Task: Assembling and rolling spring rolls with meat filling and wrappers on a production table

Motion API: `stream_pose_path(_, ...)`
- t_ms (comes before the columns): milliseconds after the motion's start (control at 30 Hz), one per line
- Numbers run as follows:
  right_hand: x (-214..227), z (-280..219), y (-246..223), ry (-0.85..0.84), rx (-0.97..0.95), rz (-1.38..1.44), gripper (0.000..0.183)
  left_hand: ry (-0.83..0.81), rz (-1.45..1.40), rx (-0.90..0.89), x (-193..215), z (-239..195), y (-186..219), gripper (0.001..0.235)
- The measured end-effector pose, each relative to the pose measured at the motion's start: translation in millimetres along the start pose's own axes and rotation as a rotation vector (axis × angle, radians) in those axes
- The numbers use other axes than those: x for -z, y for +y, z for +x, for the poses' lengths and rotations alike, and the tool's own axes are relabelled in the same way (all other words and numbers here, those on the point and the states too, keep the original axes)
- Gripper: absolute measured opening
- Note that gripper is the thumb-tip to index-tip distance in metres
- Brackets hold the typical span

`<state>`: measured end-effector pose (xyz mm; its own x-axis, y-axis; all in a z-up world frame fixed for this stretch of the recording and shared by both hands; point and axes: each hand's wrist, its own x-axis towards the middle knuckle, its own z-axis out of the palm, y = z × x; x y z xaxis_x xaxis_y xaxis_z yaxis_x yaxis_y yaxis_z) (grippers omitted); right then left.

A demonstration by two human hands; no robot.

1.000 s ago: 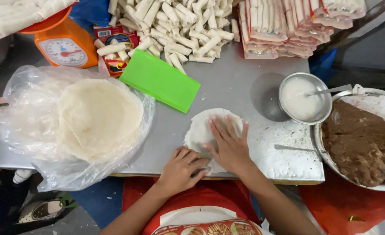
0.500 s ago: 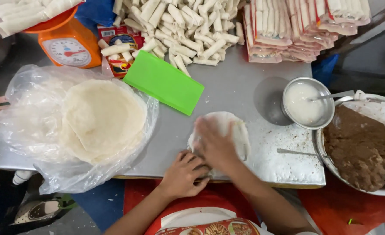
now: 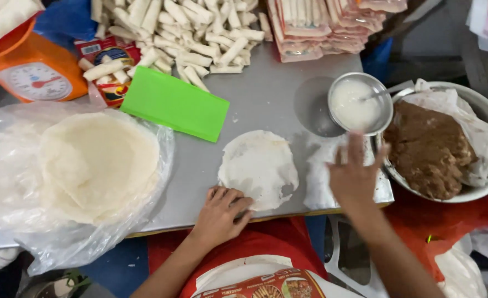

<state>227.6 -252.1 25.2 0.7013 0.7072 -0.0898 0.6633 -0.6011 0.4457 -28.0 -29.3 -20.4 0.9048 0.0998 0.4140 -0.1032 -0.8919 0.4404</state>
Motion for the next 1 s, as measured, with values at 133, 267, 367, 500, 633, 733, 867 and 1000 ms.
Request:
stream_pose_path(133, 39, -11, 63, -0.566, 0.024, -0.552, 0.015, 0.059, 0.060, -0.074, -8, -1, -2, 0.018)
stream_pose_path(267, -39, -31, 120, -0.174, -0.040, -0.502, 0.015, 0.053, 0.133, -0.025, -15, -2, 5, 0.025)
stream_pose_path(367, 3, -22, 161, -0.372, -0.046, -0.745, 0.014, 0.113, 0.174, -0.030, -12, 5, 7, 0.022)
stream_pose_path(500, 23, 1, 179, -0.275, -0.233, -0.649, 0.020, 0.126, 0.108, -0.036, -17, 0, 5, 0.023)
stream_pose_path(633, 30, 24, 162, -0.602, -0.107, -0.607, 0.027, 0.161, 0.098, -0.048, -17, -1, 4, 0.022)
stream_pose_path(733, 1, 25, 163, -0.454, -0.001, -0.406, 0.028, 0.159, 0.089, -0.056, -12, 2, 6, 0.021)
stream_pose_path(867, 32, 30, 171, -0.472, -0.160, -0.459, 0.029, 0.145, 0.093, -0.030, -12, 4, 8, 0.024)
stream_pose_path(1000, 20, 34, 159, -0.479, -0.053, -0.744, 0.015, 0.146, 0.092, -0.020, -13, 2, 8, 0.025)
